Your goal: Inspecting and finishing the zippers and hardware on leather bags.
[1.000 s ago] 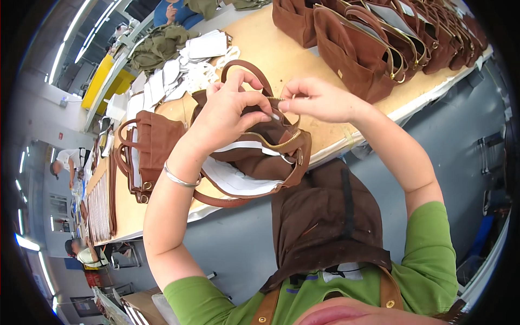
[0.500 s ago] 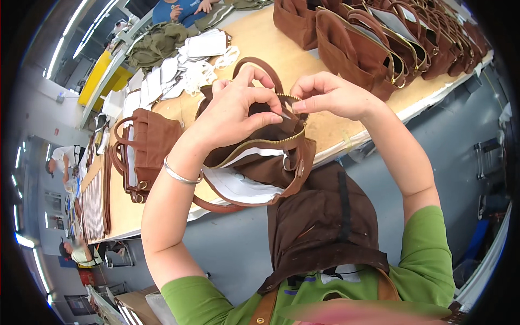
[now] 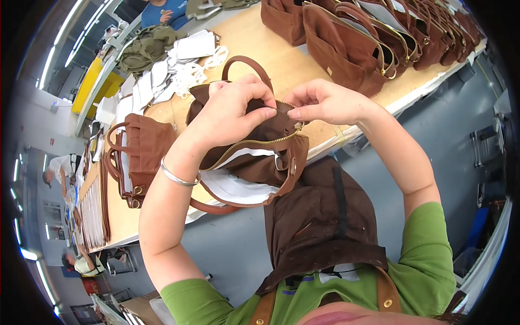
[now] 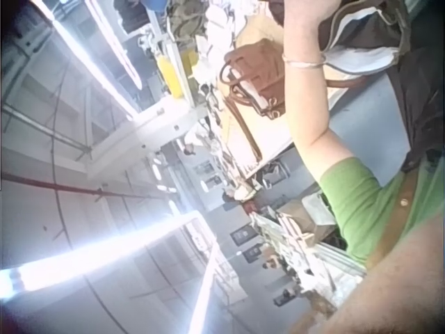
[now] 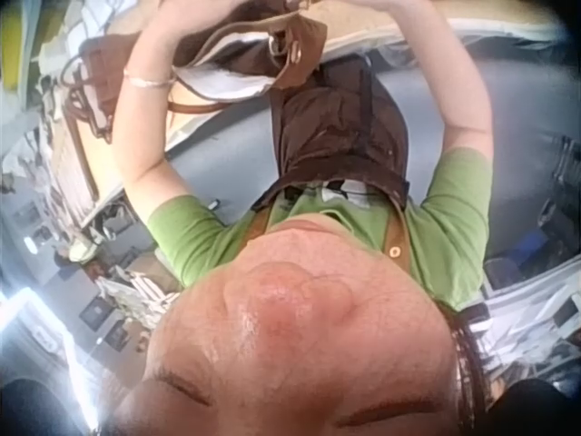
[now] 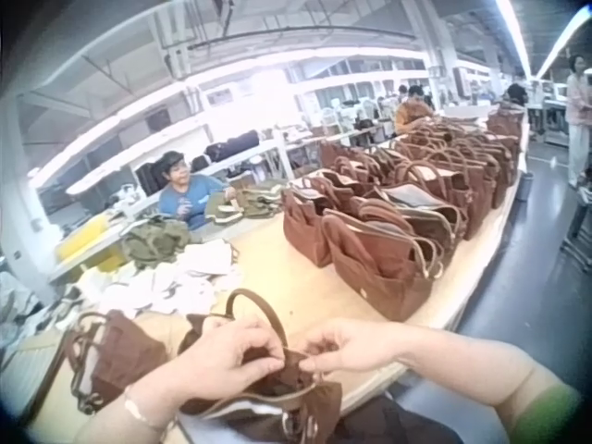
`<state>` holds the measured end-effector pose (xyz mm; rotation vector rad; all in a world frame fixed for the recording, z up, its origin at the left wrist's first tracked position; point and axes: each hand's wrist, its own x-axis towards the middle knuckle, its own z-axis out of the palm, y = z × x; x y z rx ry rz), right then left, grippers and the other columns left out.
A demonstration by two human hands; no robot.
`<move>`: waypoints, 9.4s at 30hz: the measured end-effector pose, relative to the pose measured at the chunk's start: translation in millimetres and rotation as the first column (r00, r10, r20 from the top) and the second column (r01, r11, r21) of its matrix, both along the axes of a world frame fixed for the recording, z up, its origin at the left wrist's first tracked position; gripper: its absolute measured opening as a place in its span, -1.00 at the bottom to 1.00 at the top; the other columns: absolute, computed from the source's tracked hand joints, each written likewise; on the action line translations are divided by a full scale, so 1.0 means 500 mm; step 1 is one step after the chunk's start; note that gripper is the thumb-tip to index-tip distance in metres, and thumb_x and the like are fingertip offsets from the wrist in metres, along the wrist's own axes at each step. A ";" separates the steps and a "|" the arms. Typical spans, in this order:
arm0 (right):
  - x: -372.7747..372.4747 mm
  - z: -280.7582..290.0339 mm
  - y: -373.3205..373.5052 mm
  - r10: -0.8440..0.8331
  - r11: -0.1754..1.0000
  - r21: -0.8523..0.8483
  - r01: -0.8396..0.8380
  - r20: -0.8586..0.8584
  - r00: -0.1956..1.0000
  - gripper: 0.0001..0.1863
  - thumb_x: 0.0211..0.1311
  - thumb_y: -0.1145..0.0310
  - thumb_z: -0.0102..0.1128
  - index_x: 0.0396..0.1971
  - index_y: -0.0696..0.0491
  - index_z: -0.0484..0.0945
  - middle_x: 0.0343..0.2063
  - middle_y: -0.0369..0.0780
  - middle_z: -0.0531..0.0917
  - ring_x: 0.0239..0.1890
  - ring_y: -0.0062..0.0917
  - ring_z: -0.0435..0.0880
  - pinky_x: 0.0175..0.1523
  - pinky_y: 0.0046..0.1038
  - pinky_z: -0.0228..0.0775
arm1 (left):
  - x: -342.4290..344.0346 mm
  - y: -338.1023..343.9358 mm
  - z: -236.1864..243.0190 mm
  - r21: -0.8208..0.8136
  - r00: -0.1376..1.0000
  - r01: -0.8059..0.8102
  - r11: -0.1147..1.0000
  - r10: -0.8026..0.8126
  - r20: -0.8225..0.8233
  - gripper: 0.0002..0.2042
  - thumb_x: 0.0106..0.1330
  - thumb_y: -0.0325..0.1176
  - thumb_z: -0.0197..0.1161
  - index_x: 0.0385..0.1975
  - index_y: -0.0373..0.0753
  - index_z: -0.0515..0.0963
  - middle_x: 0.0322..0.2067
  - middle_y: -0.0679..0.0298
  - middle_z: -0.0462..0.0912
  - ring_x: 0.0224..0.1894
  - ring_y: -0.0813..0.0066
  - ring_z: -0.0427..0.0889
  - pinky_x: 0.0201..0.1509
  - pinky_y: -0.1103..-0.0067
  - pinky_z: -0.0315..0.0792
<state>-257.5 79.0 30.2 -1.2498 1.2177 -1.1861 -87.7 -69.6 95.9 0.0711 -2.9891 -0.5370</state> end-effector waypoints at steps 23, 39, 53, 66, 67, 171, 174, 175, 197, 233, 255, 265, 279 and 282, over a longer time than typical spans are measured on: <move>0.001 0.011 0.010 0.039 0.999 0.006 -0.038 -0.034 0.999 -0.81 0.25 0.38 0.19 -0.23 0.18 0.56 -0.40 -0.32 0.62 -0.30 -0.69 0.54 -0.13 -0.60 0.39 | 0.014 0.013 -0.006 0.185 0.998 -0.057 0.981 0.056 0.010 -0.90 0.05 -0.27 0.44 -0.47 -0.03 0.66 -0.28 0.44 0.47 -0.10 0.51 0.44 0.06 0.38 0.00; 0.001 0.035 0.012 -0.013 0.987 0.160 -0.003 0.099 0.995 -0.87 0.24 0.42 0.12 -0.30 0.12 0.60 -0.46 -0.37 0.59 -0.41 -0.72 0.45 -0.26 -0.62 0.32 | 0.013 0.018 -0.017 0.240 0.982 -0.187 0.953 0.181 0.050 -0.89 0.10 -0.22 0.41 -0.46 -0.04 0.67 -0.21 0.43 0.49 -0.07 0.52 0.46 0.13 0.42 0.00; 0.032 0.028 0.019 -0.024 0.993 0.111 0.036 -0.107 0.994 -0.82 0.23 0.43 0.13 -0.25 0.19 0.61 -0.44 -0.29 0.62 -0.37 -0.67 0.51 -0.22 -0.58 0.38 | 0.016 0.007 -0.006 0.350 0.994 -0.072 0.934 0.037 0.105 -0.91 0.11 -0.48 0.39 -0.42 -0.29 0.62 -0.18 0.35 0.52 -0.08 0.53 0.45 0.03 0.60 0.34; 0.038 0.055 0.031 -0.067 0.989 0.108 0.098 -0.259 0.963 -0.84 0.16 0.43 0.14 -0.33 0.19 0.61 -0.47 -0.27 0.63 -0.38 -0.62 0.54 -0.23 -0.52 0.38 | 0.020 0.019 -0.010 0.245 0.993 -0.115 0.963 0.107 0.049 -0.84 0.10 -0.28 0.40 -0.42 -0.21 0.65 -0.21 0.28 0.57 -0.09 0.36 0.55 0.00 0.47 0.39; 0.035 0.051 0.026 -0.068 0.989 0.109 0.098 -0.254 0.965 -0.84 0.16 0.43 0.14 -0.33 0.19 0.61 -0.47 -0.27 0.63 -0.38 -0.62 0.54 -0.23 -0.52 0.38 | 0.017 0.011 -0.016 0.281 0.992 -0.123 0.952 0.112 0.056 -0.84 0.10 -0.28 0.39 -0.41 -0.21 0.65 -0.20 0.28 0.57 -0.08 0.36 0.56 0.01 0.46 0.39; 0.018 0.054 0.014 -0.058 0.994 0.075 0.084 -0.291 0.955 -0.87 0.15 0.46 0.21 -0.37 0.22 0.61 -0.51 -0.37 0.60 -0.40 -0.73 0.48 -0.24 -0.61 0.34 | 0.010 0.052 -0.017 0.099 0.958 -0.285 0.954 0.281 0.050 -0.80 0.09 -0.26 0.39 -0.40 -0.24 0.64 -0.20 0.27 0.58 -0.05 0.35 0.54 0.07 0.44 0.34; 0.017 0.058 0.015 -0.050 0.996 0.056 0.072 -0.322 0.945 -0.87 0.16 0.45 0.20 -0.37 0.22 0.61 -0.51 -0.37 0.60 -0.41 -0.74 0.46 -0.24 -0.60 0.33 | 0.010 0.051 -0.018 0.103 0.960 -0.277 0.955 0.272 0.065 -0.80 0.10 -0.25 0.38 -0.40 -0.24 0.64 -0.21 0.28 0.58 -0.07 0.35 0.54 0.07 0.43 0.33; 0.016 0.055 0.014 -0.049 0.996 0.057 0.071 -0.324 0.945 -0.87 0.16 0.45 0.20 -0.37 0.22 0.61 -0.51 -0.37 0.60 -0.41 -0.74 0.46 -0.24 -0.60 0.33 | 0.010 0.050 -0.022 0.082 0.964 -0.267 0.960 0.265 0.039 -0.80 0.10 -0.24 0.38 -0.40 -0.23 0.63 -0.21 0.28 0.57 -0.07 0.35 0.53 0.06 0.43 0.33; 0.006 0.034 0.014 -0.114 0.993 -0.047 0.104 -0.354 0.928 -0.80 0.08 0.37 0.38 -0.52 0.18 0.59 -0.68 -0.36 0.51 -0.58 -0.72 0.41 -0.45 -0.57 0.26 | -0.019 -0.039 0.019 0.376 0.981 -0.007 0.927 -0.066 0.182 -0.73 0.10 -0.40 0.40 -0.21 -0.30 0.59 -0.33 0.21 0.67 -0.24 0.41 0.64 -0.14 0.52 0.48; 0.042 0.051 0.002 -0.163 0.987 -0.061 0.151 -0.315 0.935 -0.82 0.00 0.41 0.47 -0.46 0.17 0.65 -0.59 -0.42 0.57 -0.50 -0.82 0.44 -0.36 -0.70 0.30 | -0.002 -0.044 0.031 0.319 0.965 0.065 0.946 -0.141 0.221 -0.85 0.21 -0.43 0.30 -0.29 -0.36 0.59 -0.45 0.29 0.64 -0.37 0.59 0.52 -0.21 0.60 0.42; 0.052 0.059 0.000 -0.167 0.986 -0.040 0.163 -0.298 0.940 -0.82 -0.07 0.49 0.49 -0.52 0.18 0.61 -0.64 -0.44 0.50 -0.55 -0.83 0.37 -0.43 -0.70 0.22 | 0.012 -0.020 -0.011 0.552 0.999 0.005 0.834 -0.034 0.042 -0.84 0.03 -0.37 0.42 -0.45 -0.31 0.68 -0.61 0.44 0.42 -0.49 0.68 0.33 -0.37 0.65 0.21; 0.053 0.053 -0.003 -0.113 0.993 -0.011 0.114 -0.235 0.966 -0.85 -0.03 0.51 0.45 -0.46 0.19 0.65 -0.62 -0.42 0.56 -0.54 -0.82 0.40 -0.40 -0.69 0.25 | 0.022 -0.021 -0.016 0.558 0.998 -0.040 0.829 0.005 0.064 -0.82 -0.06 -0.34 0.41 -0.51 -0.33 0.68 -0.62 0.42 0.43 -0.51 0.69 0.35 -0.41 0.65 0.22; 0.057 0.058 -0.002 -0.108 0.994 -0.024 0.106 -0.265 0.958 -0.85 -0.02 0.48 0.46 -0.50 0.18 0.64 -0.62 -0.42 0.57 -0.56 -0.85 0.39 -0.45 -0.70 0.23 | 0.021 -0.018 -0.027 0.605 1.000 -0.009 0.796 0.003 0.011 -0.86 -0.06 -0.36 0.42 -0.61 -0.29 0.66 -0.73 0.45 0.27 -0.56 0.67 0.23 -0.45 0.63 0.09; 0.057 0.058 -0.001 -0.100 0.995 -0.005 0.101 -0.245 0.964 -0.85 -0.03 0.49 0.46 -0.50 0.18 0.63 -0.62 -0.42 0.56 -0.56 -0.85 0.39 -0.45 -0.70 0.22 | 0.020 -0.016 -0.029 0.615 1.000 -0.010 0.788 0.009 0.005 -0.86 -0.07 -0.36 0.42 -0.64 -0.30 0.64 -0.73 0.45 0.25 -0.57 0.67 0.22 -0.46 0.62 0.08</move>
